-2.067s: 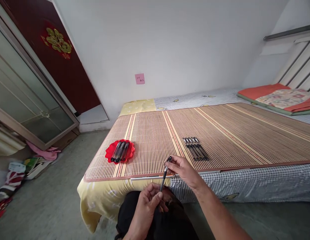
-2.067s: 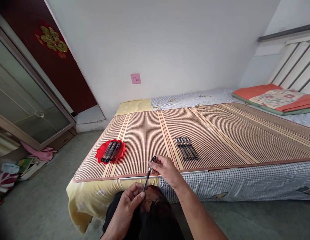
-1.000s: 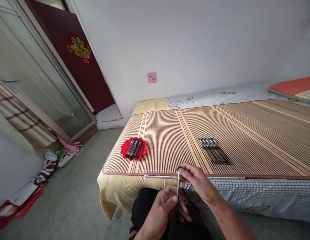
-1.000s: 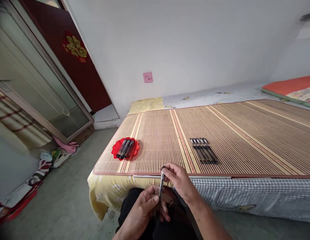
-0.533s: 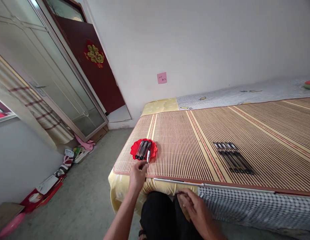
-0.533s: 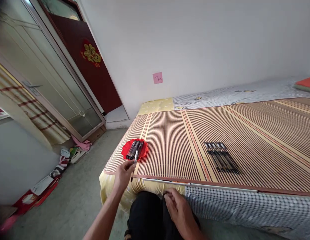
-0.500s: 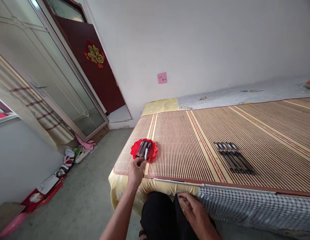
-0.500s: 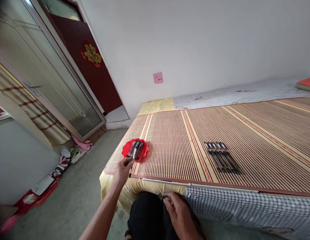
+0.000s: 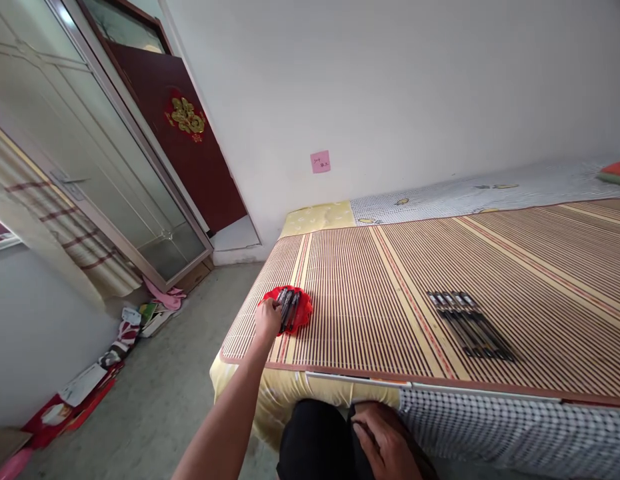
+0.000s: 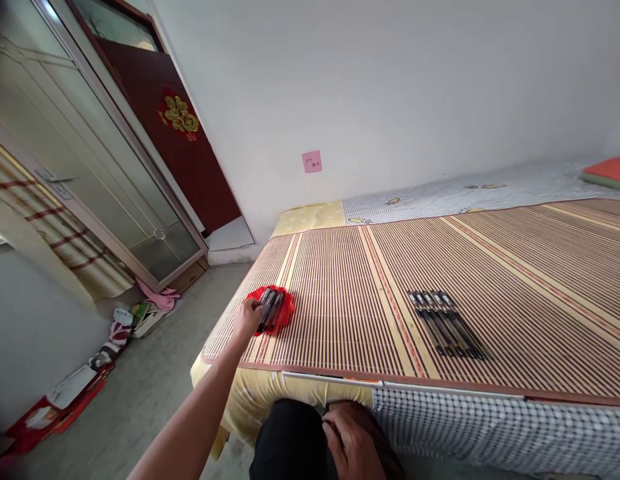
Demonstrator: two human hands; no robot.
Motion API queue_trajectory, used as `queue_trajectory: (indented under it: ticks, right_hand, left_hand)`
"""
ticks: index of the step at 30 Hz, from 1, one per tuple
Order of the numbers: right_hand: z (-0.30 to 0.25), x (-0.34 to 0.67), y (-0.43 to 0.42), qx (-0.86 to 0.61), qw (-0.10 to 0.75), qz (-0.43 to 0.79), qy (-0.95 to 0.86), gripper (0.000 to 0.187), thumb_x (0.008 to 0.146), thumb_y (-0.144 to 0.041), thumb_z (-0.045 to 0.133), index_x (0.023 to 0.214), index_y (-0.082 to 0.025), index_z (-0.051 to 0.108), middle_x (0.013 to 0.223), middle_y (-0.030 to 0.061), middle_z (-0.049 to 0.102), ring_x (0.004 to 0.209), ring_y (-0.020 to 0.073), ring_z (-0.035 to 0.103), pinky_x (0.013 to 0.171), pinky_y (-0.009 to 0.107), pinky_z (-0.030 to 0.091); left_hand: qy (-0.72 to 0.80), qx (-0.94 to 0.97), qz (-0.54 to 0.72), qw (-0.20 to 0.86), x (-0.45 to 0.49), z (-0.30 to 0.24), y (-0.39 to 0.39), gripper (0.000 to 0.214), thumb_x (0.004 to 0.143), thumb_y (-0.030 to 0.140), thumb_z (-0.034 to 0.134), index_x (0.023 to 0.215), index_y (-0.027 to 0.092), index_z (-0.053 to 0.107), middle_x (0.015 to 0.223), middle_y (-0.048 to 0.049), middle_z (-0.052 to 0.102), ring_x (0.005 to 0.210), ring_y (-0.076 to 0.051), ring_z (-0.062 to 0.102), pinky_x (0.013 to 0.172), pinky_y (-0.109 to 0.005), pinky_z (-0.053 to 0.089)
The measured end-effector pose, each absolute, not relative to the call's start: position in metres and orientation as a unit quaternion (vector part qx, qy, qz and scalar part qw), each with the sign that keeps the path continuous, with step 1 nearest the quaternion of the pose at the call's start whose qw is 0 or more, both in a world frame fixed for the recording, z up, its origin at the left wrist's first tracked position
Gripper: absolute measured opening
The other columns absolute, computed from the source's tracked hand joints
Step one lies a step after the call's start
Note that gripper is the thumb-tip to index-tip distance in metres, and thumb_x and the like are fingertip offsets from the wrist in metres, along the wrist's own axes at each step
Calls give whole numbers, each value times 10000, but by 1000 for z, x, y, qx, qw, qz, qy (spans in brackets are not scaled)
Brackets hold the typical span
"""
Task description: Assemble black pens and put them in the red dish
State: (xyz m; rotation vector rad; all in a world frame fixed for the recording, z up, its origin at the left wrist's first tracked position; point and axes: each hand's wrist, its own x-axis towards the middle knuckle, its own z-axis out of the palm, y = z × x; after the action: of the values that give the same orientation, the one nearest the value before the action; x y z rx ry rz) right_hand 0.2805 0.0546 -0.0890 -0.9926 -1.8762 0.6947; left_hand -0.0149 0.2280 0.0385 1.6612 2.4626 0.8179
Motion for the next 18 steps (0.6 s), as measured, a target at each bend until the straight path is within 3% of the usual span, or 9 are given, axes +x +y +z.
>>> queue_trajectory:
  ticks: [11,18]
  right_hand:
    - [-87,281,56,-404,422,300,-754,272,1023,-294,419,889,-230,648,838,46,691,798,196,675,747,298,534]
    - [-87,282,56,-420,414,301,-749,257,1016,-332,452,892,-245,660,851,46,690,808,207,668,754,305,530]
  left_hand:
    - [802,544,248,-7,-15,27,235,142,889,221,637,979,135,706,1028,-136,739,959,-257,689,826,-326,478]
    - [801,546,246,-10,-17,22,223,133,878,202,619,958,148,710,971,-116,738,951,-261,685,829,-332,494]
